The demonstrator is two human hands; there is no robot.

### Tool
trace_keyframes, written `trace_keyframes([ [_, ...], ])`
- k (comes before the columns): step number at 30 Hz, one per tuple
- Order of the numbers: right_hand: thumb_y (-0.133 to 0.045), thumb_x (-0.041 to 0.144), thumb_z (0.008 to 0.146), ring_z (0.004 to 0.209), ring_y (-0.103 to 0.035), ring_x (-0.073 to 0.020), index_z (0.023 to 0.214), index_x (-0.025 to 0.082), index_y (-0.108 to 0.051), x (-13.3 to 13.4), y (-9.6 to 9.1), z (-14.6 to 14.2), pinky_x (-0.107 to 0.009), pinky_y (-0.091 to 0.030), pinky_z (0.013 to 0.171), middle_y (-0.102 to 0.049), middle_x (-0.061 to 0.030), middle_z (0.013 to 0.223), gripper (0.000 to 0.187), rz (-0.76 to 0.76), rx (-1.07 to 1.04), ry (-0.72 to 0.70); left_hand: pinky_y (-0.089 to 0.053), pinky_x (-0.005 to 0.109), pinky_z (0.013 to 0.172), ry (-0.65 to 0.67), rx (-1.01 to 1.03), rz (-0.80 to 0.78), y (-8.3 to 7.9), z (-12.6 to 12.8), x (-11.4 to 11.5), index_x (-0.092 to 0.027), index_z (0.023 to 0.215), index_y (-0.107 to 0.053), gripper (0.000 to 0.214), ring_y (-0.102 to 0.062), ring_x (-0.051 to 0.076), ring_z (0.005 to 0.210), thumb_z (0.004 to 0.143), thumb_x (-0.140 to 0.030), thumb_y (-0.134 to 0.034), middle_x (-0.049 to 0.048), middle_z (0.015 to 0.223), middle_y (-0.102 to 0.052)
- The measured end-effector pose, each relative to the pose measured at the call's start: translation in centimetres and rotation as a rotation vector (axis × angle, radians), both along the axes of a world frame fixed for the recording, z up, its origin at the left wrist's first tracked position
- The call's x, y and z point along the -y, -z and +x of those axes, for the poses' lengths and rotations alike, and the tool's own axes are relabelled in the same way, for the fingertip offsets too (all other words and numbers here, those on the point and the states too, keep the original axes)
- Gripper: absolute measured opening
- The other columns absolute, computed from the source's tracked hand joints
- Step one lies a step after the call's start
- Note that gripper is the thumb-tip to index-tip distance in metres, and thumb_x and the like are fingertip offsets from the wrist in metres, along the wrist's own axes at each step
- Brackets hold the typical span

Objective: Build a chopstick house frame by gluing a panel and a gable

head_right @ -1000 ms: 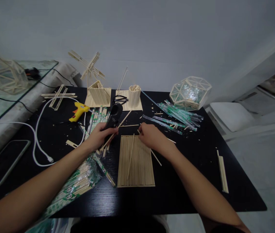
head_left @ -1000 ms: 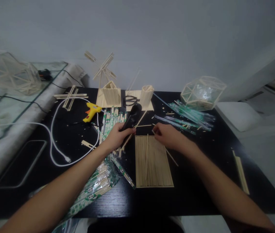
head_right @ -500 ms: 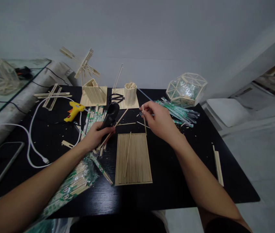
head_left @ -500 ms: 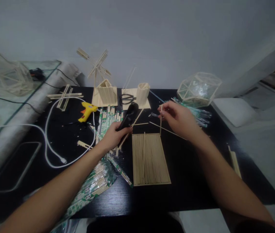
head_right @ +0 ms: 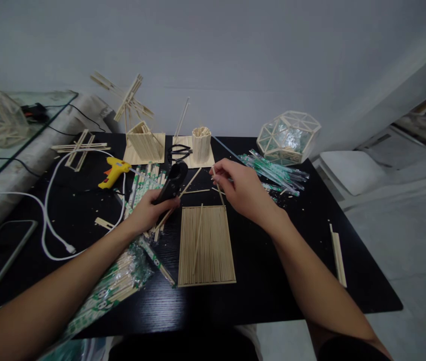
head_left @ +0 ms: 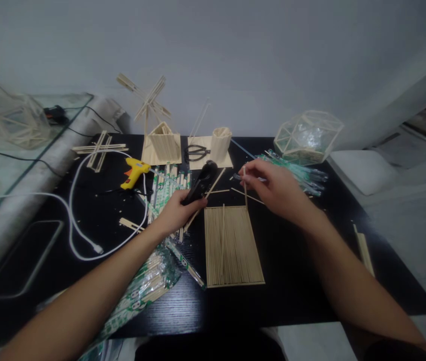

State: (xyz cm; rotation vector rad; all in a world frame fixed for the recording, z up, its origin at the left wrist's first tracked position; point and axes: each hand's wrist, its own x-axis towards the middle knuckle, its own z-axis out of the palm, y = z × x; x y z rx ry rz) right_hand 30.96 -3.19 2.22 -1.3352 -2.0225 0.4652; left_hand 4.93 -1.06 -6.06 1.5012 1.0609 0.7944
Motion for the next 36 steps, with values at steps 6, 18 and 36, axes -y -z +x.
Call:
trace_keyframes([
  [6, -0.058, 0.018, 0.100, 0.077, -0.067, -0.0174, 0.094, 0.021, -0.061, 0.3, -0.1, -0.3, -0.030, -0.047, 0.071, -0.074, -0.0032, 0.089, 0.008, 0.061, 0.089, -0.045, -0.028, 0.026, 0.058, 0.003, -0.018, 0.019, 0.2, -0.1, -0.2, -0.018, 0.064, -0.052, 0.040, -0.038, 0.011, 0.059, 0.078, -0.050, -0.072, -0.0048, 0.060, -0.043],
  [18, -0.058, 0.017, 0.100, 0.077, -0.065, -0.0171, 0.095, 0.020, -0.062, 0.2, 0.1, -0.4, -0.030, -0.046, 0.071, -0.072, -0.0036, 0.090, 0.007, 0.075, 0.105, -0.054, -0.028, 0.027, 0.058, 0.004, -0.040, 0.025, 0.1, -0.1, -0.1, -0.019, 0.063, -0.050, 0.041, -0.036, 0.011, 0.060, 0.079, -0.050, -0.071, -0.0048, 0.061, -0.041],
  [36, -0.048, 0.011, 0.102, 0.098, -0.072, -0.0196, 0.145, 0.025, -0.058, 0.5, 0.9, -1.6, -0.036, -0.056, 0.092, -0.075, -0.0064, 0.111, 0.046, 0.059, 0.100, -0.187, -0.030, 0.025, 0.053, 0.020, 0.026, -0.023, -0.1, -0.2, 0.1, -0.018, 0.063, -0.054, 0.040, -0.041, 0.010, 0.053, 0.079, -0.049, -0.074, -0.0049, 0.056, -0.047],
])
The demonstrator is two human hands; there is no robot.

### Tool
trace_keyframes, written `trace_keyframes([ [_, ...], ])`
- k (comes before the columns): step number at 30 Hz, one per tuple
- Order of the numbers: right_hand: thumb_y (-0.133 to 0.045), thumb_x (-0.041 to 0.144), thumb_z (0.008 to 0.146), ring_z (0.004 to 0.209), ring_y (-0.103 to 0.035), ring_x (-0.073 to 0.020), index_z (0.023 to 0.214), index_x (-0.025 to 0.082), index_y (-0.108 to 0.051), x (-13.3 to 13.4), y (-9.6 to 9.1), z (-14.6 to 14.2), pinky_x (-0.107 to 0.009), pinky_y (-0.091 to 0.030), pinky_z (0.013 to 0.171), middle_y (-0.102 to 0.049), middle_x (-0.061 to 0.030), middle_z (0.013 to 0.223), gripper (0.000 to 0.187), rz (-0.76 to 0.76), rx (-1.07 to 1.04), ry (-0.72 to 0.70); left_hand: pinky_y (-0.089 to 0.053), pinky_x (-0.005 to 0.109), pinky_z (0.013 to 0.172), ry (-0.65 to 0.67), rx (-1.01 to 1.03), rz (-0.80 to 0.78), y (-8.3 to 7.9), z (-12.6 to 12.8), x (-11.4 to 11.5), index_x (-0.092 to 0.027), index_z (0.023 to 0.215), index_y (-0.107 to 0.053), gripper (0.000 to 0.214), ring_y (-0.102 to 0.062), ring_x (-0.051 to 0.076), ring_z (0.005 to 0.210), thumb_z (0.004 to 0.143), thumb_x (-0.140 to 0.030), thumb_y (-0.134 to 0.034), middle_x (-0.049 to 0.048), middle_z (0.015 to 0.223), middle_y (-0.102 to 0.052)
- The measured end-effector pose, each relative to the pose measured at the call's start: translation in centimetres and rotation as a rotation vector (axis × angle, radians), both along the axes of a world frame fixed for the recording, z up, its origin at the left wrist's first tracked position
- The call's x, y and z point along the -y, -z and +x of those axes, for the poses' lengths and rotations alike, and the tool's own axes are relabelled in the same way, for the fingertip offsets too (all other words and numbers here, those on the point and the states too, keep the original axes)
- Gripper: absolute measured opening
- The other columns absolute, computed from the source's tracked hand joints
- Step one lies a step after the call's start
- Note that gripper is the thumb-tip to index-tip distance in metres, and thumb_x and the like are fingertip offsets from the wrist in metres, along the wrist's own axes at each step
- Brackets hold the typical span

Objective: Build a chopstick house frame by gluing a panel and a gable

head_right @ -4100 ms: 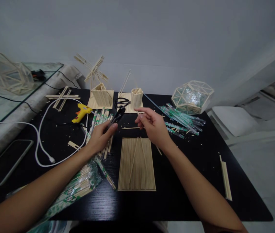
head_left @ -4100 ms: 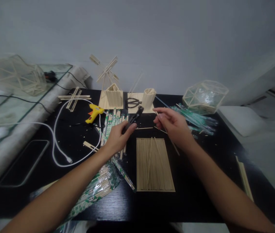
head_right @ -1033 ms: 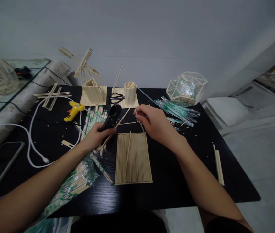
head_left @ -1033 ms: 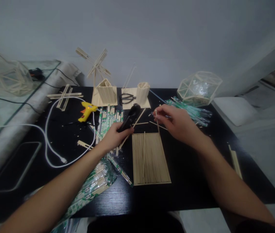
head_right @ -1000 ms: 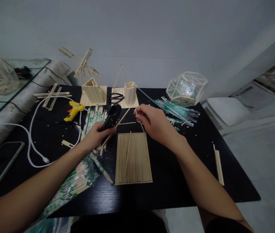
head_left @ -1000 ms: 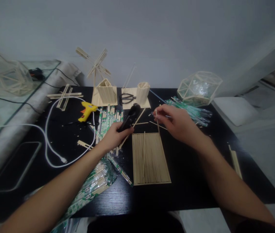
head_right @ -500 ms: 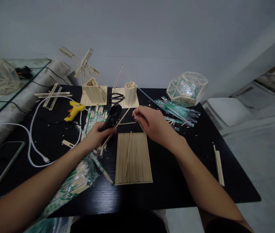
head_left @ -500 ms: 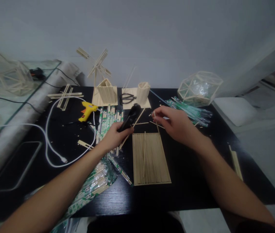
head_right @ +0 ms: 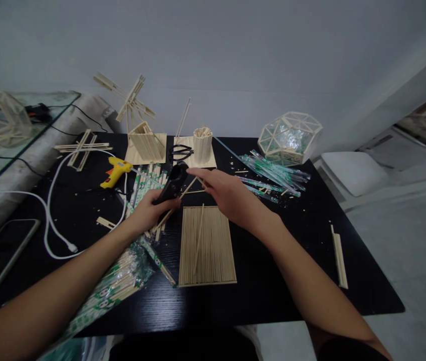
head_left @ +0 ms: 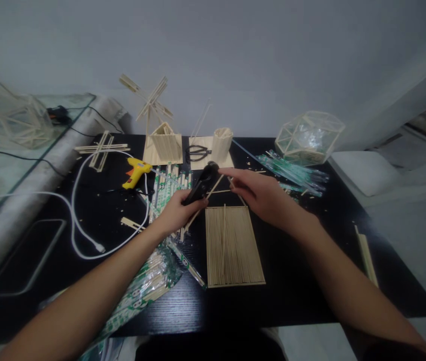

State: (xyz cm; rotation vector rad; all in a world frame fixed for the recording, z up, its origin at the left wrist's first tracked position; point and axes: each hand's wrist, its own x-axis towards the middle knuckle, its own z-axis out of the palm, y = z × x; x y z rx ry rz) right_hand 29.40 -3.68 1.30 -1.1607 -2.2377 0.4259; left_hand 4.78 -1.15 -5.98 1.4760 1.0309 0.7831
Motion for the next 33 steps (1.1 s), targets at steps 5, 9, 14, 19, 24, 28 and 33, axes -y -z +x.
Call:
trace_keyframes([
  [5, -0.049, 0.009, 0.102, 0.105, -0.072, -0.0221, 0.131, 0.020, -0.066, 0.1, 0.2, -0.4, -0.037, -0.057, 0.093, -0.075, -0.0099, 0.117, 0.035, 0.026, 0.029, -0.071, -0.030, 0.025, 0.044, 0.034, 0.059, -0.095, -0.6, 0.2, 0.2, -0.019, 0.060, -0.054, 0.039, -0.042, 0.010, 0.041, 0.079, -0.047, -0.073, -0.0047, 0.047, -0.049],
  [9, -0.050, 0.007, 0.101, 0.103, -0.072, -0.0222, 0.130, 0.019, -0.066, 0.3, 0.1, -0.4, -0.036, -0.056, 0.092, -0.075, -0.0109, 0.115, 0.035, 0.038, 0.054, -0.082, -0.029, 0.025, 0.045, -0.007, 0.080, -0.078, -0.7, 0.3, 0.2, -0.019, 0.061, -0.055, 0.037, -0.043, 0.010, 0.043, 0.075, -0.046, -0.075, -0.0045, 0.049, -0.051],
  [14, -0.050, 0.011, 0.103, 0.101, -0.072, -0.0215, 0.129, 0.020, -0.066, 0.3, -0.1, -0.3, -0.034, -0.056, 0.087, -0.075, -0.0090, 0.111, 0.032, 0.038, 0.051, -0.047, -0.030, 0.025, 0.046, 0.009, 0.060, -0.053, -0.3, 0.1, 0.0, -0.019, 0.060, -0.053, 0.038, -0.042, 0.009, 0.044, 0.078, -0.045, -0.074, -0.0047, 0.049, -0.049],
  [19, -0.052, 0.011, 0.101, 0.099, -0.072, -0.0204, 0.126, 0.021, -0.067, 0.1, 0.0, 0.0, -0.034, -0.055, 0.089, -0.076, -0.0070, 0.110, 0.030, 0.040, 0.022, -0.045, -0.031, 0.025, 0.048, -0.001, 0.052, -0.037, -0.3, 0.1, 0.1, -0.019, 0.060, -0.054, 0.037, -0.043, 0.010, 0.047, 0.078, -0.044, -0.074, -0.0044, 0.051, -0.050],
  [24, -0.052, 0.011, 0.101, 0.097, -0.072, -0.0202, 0.124, 0.022, -0.068, 0.0, 0.0, 0.1, -0.034, -0.055, 0.089, -0.076, -0.0063, 0.111, 0.030, 0.044, 0.009, -0.047, -0.031, 0.025, 0.050, -0.001, 0.056, -0.045, -0.2, 0.1, 0.1, -0.019, 0.061, -0.054, 0.037, -0.042, 0.010, 0.048, 0.079, -0.045, -0.074, -0.0046, 0.052, -0.049],
  [28, -0.054, 0.010, 0.099, 0.092, -0.071, -0.0202, 0.124, 0.023, -0.068, -0.1, 0.0, 0.0, -0.034, -0.055, 0.086, -0.076, -0.0052, 0.103, 0.032, 0.036, 0.006, -0.031, -0.030, 0.025, 0.051, -0.013, 0.035, -0.017, 0.1, 0.0, 0.0, -0.018, 0.061, -0.054, 0.039, -0.041, 0.010, 0.050, 0.078, -0.046, -0.075, -0.0045, 0.053, -0.049],
  [33, -0.053, 0.011, 0.100, 0.092, -0.070, -0.0194, 0.124, 0.021, -0.068, -0.1, 0.1, -0.1, -0.033, -0.054, 0.086, -0.076, -0.0057, 0.106, 0.030, 0.033, 0.006, -0.040, -0.031, 0.025, 0.051, -0.007, 0.044, -0.034, 0.2, 0.0, 0.0, -0.018, 0.061, -0.054, 0.038, -0.042, 0.010, 0.049, 0.078, -0.046, -0.074, -0.0045, 0.053, -0.049],
])
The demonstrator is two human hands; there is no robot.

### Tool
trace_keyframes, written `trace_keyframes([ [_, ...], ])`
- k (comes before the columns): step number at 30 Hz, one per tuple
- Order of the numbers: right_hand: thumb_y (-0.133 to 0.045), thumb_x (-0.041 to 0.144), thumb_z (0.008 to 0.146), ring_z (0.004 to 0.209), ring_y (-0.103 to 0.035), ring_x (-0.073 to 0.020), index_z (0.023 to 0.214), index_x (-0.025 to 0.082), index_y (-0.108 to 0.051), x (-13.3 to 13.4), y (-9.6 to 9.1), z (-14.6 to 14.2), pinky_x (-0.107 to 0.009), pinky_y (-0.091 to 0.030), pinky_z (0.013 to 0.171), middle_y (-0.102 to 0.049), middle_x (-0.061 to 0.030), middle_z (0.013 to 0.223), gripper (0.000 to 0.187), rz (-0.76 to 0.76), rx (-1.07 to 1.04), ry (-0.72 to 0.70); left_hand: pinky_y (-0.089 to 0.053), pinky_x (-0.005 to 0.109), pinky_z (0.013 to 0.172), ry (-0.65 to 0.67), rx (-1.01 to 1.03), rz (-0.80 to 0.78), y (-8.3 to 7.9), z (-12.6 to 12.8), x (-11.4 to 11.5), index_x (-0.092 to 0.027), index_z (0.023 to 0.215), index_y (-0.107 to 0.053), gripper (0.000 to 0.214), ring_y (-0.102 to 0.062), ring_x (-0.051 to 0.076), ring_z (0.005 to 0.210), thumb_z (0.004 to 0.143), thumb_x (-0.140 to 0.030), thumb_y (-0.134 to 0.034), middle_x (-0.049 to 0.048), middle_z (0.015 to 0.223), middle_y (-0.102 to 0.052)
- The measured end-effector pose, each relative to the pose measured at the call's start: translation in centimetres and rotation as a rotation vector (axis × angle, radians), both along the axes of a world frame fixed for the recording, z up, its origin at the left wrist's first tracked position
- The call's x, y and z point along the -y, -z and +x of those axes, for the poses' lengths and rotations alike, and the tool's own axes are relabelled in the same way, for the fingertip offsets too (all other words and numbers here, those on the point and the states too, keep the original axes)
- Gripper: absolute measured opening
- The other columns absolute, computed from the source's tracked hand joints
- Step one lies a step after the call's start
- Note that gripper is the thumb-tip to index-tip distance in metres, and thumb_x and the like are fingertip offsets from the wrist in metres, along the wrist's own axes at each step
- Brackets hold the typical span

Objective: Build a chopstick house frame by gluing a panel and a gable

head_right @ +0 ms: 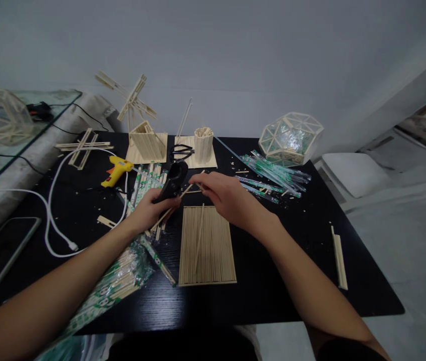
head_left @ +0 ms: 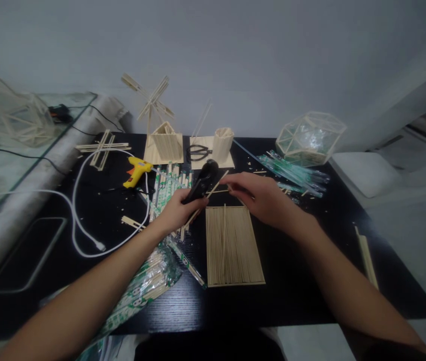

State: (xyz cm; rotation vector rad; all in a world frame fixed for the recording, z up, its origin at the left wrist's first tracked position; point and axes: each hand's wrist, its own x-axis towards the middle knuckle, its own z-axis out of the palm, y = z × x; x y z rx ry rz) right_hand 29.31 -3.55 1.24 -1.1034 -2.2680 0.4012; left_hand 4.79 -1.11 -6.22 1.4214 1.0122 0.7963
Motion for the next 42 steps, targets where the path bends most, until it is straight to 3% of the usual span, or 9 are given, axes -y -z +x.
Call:
trace_keyframes([
  [7, -0.053, 0.010, 0.098, 0.091, -0.070, -0.0194, 0.126, 0.022, -0.066, -0.3, 0.1, 0.3, -0.033, -0.056, 0.084, -0.075, -0.0054, 0.103, 0.033, 0.010, 0.001, 0.066, -0.030, 0.025, 0.047, 0.033, -0.004, -0.002, -0.8, 0.2, 0.2, -0.019, 0.058, -0.053, 0.040, -0.043, 0.010, 0.043, 0.080, -0.047, -0.072, -0.0038, 0.047, -0.050],
  [13, -0.052, 0.006, 0.096, 0.122, -0.067, -0.0249, 0.125, 0.023, -0.066, -0.1, 0.7, -0.3, -0.043, -0.055, 0.103, -0.070, -0.0110, 0.130, 0.036, 0.097, -0.011, -0.010, -0.028, 0.026, 0.042, 0.079, 0.015, -0.016, -1.8, 0.3, 0.4, -0.020, 0.055, -0.053, 0.042, -0.042, 0.010, 0.038, 0.079, -0.049, -0.072, -0.0034, 0.043, -0.049],
  [16, -0.052, 0.004, 0.098, 0.126, -0.066, -0.0241, 0.127, 0.020, -0.065, 0.0, 1.1, -0.7, -0.043, -0.054, 0.108, -0.071, -0.0119, 0.132, 0.036, 0.102, -0.005, -0.067, -0.028, 0.025, 0.044, 0.125, 0.002, 0.033, -2.2, 0.0, 0.3, -0.019, 0.055, -0.053, 0.041, -0.042, 0.010, 0.039, 0.079, -0.047, -0.073, -0.0032, 0.043, -0.049],
  [24, -0.050, 0.012, 0.104, 0.096, -0.075, -0.0224, 0.132, 0.021, -0.064, 0.4, 1.1, -0.9, -0.035, -0.056, 0.084, -0.079, -0.0081, 0.108, 0.033, 0.007, 0.125, -0.017, -0.033, 0.026, 0.049, 0.284, -0.073, 0.090, -5.4, -0.3, 0.7, -0.019, 0.052, -0.053, 0.052, -0.045, 0.011, 0.043, 0.090, -0.051, -0.068, -0.0016, 0.043, -0.049],
  [27, -0.052, 0.016, 0.105, 0.091, -0.075, -0.0194, 0.125, 0.020, -0.066, 0.4, 0.7, -0.7, -0.030, -0.052, 0.081, -0.079, -0.0064, 0.105, 0.024, -0.003, 0.085, 0.002, -0.036, 0.027, 0.051, 0.254, -0.021, 0.077, -6.7, 0.0, 1.1, -0.018, 0.056, -0.057, 0.056, -0.048, 0.012, 0.045, 0.093, -0.060, -0.062, 0.0000, 0.046, -0.052],
  [30, -0.055, 0.018, 0.105, 0.080, -0.072, -0.0159, 0.120, 0.020, -0.067, 0.2, 0.3, -0.4, -0.027, -0.049, 0.075, -0.078, -0.0035, 0.096, 0.020, -0.004, 0.027, 0.045, -0.039, 0.027, 0.052, 0.129, 0.013, 0.066, -7.3, 0.2, 1.1, -0.017, 0.069, -0.064, 0.054, -0.051, 0.013, 0.049, 0.092, -0.065, -0.060, 0.0001, 0.053, -0.057],
  [35, -0.061, 0.017, 0.099, 0.067, -0.066, -0.0137, 0.115, 0.021, -0.068, -0.5, 0.3, 0.5, -0.025, -0.047, 0.071, -0.074, 0.0007, 0.080, 0.018, -0.023, -0.065, 0.104, -0.040, 0.027, 0.055, -0.125, -0.276, 0.088, -5.8, 0.7, 0.7, -0.019, 0.076, -0.060, 0.040, -0.052, 0.014, 0.054, 0.085, -0.056, -0.070, -0.0024, 0.060, -0.057],
  [38, -0.062, 0.013, 0.096, 0.078, -0.073, -0.0159, 0.113, 0.021, -0.066, -1.0, 0.5, 1.1, -0.027, -0.051, 0.078, -0.076, -0.0008, 0.084, 0.019, -0.079, -0.161, 0.106, -0.046, 0.031, 0.067, -0.076, -0.545, 0.152, -4.1, 1.3, 0.7, -0.019, 0.088, -0.064, 0.030, -0.065, 0.022, 0.074, 0.086, -0.048, -0.067, 0.0038, 0.080, -0.071],
  [42, -0.064, 0.009, 0.091, 0.084, -0.076, -0.0178, 0.111, 0.022, -0.064, -1.5, 0.5, 1.7, -0.031, -0.055, 0.084, -0.078, -0.0016, 0.088, 0.024, -0.114, -0.259, 0.125, -0.051, 0.038, 0.077, 0.037, -0.881, 0.190, -2.9, 1.9, 1.1, -0.017, 0.114, -0.060, 0.045, -0.072, 0.031, 0.091, 0.098, -0.058, -0.052, 0.0127, 0.100, -0.076],
])
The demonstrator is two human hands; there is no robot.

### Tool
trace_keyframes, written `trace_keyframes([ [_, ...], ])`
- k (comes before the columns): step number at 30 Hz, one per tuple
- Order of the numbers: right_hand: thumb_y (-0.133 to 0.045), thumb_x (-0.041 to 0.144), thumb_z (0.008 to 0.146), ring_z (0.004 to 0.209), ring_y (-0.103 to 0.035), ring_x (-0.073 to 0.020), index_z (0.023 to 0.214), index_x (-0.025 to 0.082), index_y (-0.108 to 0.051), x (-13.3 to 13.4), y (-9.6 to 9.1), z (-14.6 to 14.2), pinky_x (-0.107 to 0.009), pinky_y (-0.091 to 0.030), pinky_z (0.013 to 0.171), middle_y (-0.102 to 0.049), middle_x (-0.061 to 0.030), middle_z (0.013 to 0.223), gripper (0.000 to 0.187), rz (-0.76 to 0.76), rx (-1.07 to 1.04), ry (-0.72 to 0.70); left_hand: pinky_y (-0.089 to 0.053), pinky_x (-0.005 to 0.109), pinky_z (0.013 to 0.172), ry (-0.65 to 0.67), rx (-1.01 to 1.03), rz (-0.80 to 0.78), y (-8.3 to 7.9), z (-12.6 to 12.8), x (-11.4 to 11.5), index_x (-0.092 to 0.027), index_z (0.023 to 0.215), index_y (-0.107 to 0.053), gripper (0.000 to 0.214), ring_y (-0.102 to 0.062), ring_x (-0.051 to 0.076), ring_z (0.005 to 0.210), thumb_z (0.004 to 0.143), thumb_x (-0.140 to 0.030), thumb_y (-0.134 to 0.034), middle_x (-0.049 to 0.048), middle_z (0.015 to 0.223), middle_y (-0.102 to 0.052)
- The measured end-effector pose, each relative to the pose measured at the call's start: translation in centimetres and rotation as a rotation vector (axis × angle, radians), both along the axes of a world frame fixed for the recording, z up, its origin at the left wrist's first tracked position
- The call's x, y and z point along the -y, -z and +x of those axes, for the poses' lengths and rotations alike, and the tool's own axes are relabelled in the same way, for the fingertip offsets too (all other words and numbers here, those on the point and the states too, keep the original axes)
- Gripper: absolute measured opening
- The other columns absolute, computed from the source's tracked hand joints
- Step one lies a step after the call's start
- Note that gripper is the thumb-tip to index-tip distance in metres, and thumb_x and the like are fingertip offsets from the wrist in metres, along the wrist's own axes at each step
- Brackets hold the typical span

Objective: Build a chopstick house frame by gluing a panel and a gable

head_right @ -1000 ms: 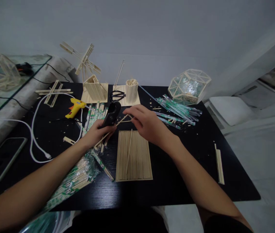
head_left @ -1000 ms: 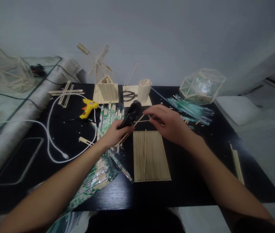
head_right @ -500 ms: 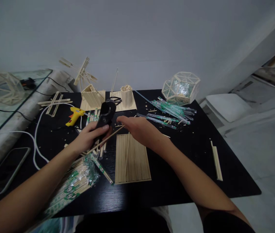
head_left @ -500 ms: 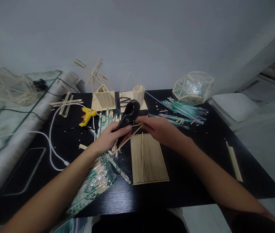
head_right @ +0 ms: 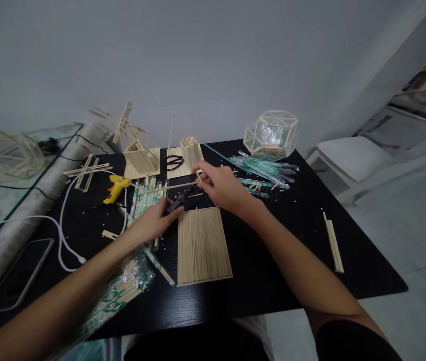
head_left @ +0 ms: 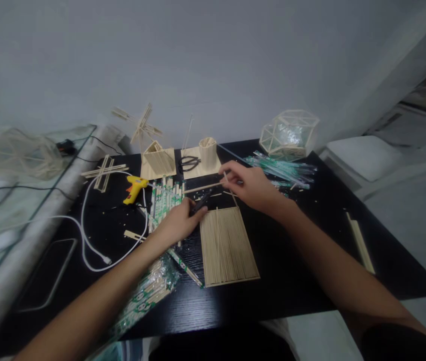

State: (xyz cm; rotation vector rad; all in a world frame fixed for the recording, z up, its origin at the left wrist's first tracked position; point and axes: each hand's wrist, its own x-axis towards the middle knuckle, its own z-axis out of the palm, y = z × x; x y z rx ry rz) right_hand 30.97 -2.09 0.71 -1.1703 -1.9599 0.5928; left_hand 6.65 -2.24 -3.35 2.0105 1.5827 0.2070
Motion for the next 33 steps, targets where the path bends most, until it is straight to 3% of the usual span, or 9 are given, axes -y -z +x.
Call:
trace_keyframes([
  [3, -0.065, 0.009, 0.090, 0.085, -0.076, -0.0177, 0.110, 0.023, -0.064, -0.1, -0.1, 0.2, -0.032, -0.056, 0.086, -0.078, -0.0015, 0.089, 0.024, -0.017, -0.013, 0.013, -0.052, 0.041, 0.080, 0.027, -0.289, 0.119, -0.1, -0.3, 0.5, -0.012, 0.121, -0.056, 0.050, -0.073, 0.035, 0.096, 0.105, -0.055, -0.036, 0.0201, 0.108, -0.073],
  [6, -0.064, 0.008, 0.090, 0.086, -0.076, -0.0176, 0.110, 0.022, -0.064, -0.1, -0.2, 0.3, -0.031, -0.056, 0.086, -0.078, -0.0022, 0.089, 0.025, -0.038, -0.012, 0.022, -0.052, 0.043, 0.081, 0.032, -0.539, 0.321, -0.1, -1.1, 1.1, -0.009, 0.117, -0.057, 0.047, -0.071, 0.038, 0.098, 0.107, -0.049, -0.034, 0.0243, 0.109, -0.068],
  [10, -0.063, 0.009, 0.090, 0.086, -0.074, -0.0180, 0.112, 0.022, -0.065, -0.1, -0.2, 0.3, -0.032, -0.056, 0.086, -0.078, -0.0027, 0.089, 0.025, -0.049, -0.004, 0.036, -0.052, 0.048, 0.086, 0.036, -0.649, 0.459, 0.6, -2.4, 1.5, -0.007, 0.112, -0.060, 0.046, -0.066, 0.042, 0.106, 0.106, -0.045, -0.037, 0.0261, 0.110, -0.065],
  [13, -0.063, 0.010, 0.091, 0.086, -0.074, -0.0178, 0.114, 0.022, -0.065, -0.1, 0.0, 0.3, -0.032, -0.055, 0.085, -0.077, -0.0028, 0.088, 0.026, -0.037, 0.007, 0.031, -0.052, 0.046, 0.085, -0.018, -0.444, 0.387, 0.6, -3.3, 0.9, -0.008, 0.115, -0.060, 0.046, -0.067, 0.038, 0.103, 0.105, -0.049, -0.041, 0.0237, 0.110, -0.067],
  [17, -0.062, 0.010, 0.092, 0.086, -0.074, -0.0176, 0.114, 0.022, -0.065, -0.2, 0.1, 0.3, -0.031, -0.055, 0.084, -0.077, -0.0032, 0.089, 0.026, -0.035, 0.008, 0.036, -0.052, 0.035, 0.075, -0.210, 0.123, 0.306, -1.0, -3.6, 0.0, -0.017, 0.108, -0.065, 0.046, -0.068, 0.026, 0.083, 0.095, -0.061, -0.058, 0.0082, 0.092, -0.071],
  [20, -0.063, 0.009, 0.091, 0.085, -0.074, -0.0177, 0.113, 0.021, -0.065, -0.2, 0.0, 0.2, -0.031, -0.055, 0.084, -0.077, -0.0031, 0.088, 0.025, -0.036, 0.007, 0.043, -0.044, 0.027, 0.056, -0.239, 0.569, 0.280, -2.5, -3.0, 0.3, -0.019, 0.099, -0.068, 0.039, -0.054, 0.015, 0.057, 0.086, -0.055, -0.073, -0.0021, 0.069, -0.059],
  [23, -0.065, 0.011, 0.090, 0.085, -0.074, -0.0179, 0.112, 0.022, -0.065, -0.2, -0.1, 0.2, -0.031, -0.054, 0.084, -0.077, -0.0025, 0.087, 0.024, -0.028, 0.015, 0.052, -0.041, 0.024, 0.050, -0.215, 0.886, 0.259, -3.6, -1.9, 1.2, -0.020, 0.102, -0.070, 0.035, -0.048, 0.010, 0.053, 0.080, -0.044, -0.083, -0.0034, 0.073, -0.059],
  [28, -0.063, 0.013, 0.091, 0.083, -0.073, -0.0178, 0.112, 0.022, -0.064, -0.2, 0.1, 0.2, -0.033, -0.054, 0.085, -0.077, -0.0024, 0.088, 0.023, -0.039, 0.022, 0.058, -0.048, 0.024, 0.056, -0.208, 0.951, 0.421, -4.6, -0.7, 1.5, -0.019, 0.097, -0.075, 0.026, -0.057, 0.010, 0.059, 0.080, -0.035, -0.085, 0.0006, 0.084, -0.069],
  [33, -0.061, 0.013, 0.092, 0.086, -0.073, -0.0184, 0.114, 0.023, -0.064, -0.2, 0.2, 0.1, -0.034, -0.053, 0.087, -0.077, -0.0024, 0.090, 0.025, -0.053, 0.021, 0.062, -0.054, 0.025, 0.063, -0.156, 0.927, 0.476, -5.2, -0.7, 1.4, -0.020, 0.096, -0.077, 0.024, -0.065, 0.012, 0.068, 0.079, -0.033, -0.087, 0.0028, 0.090, -0.074],
])
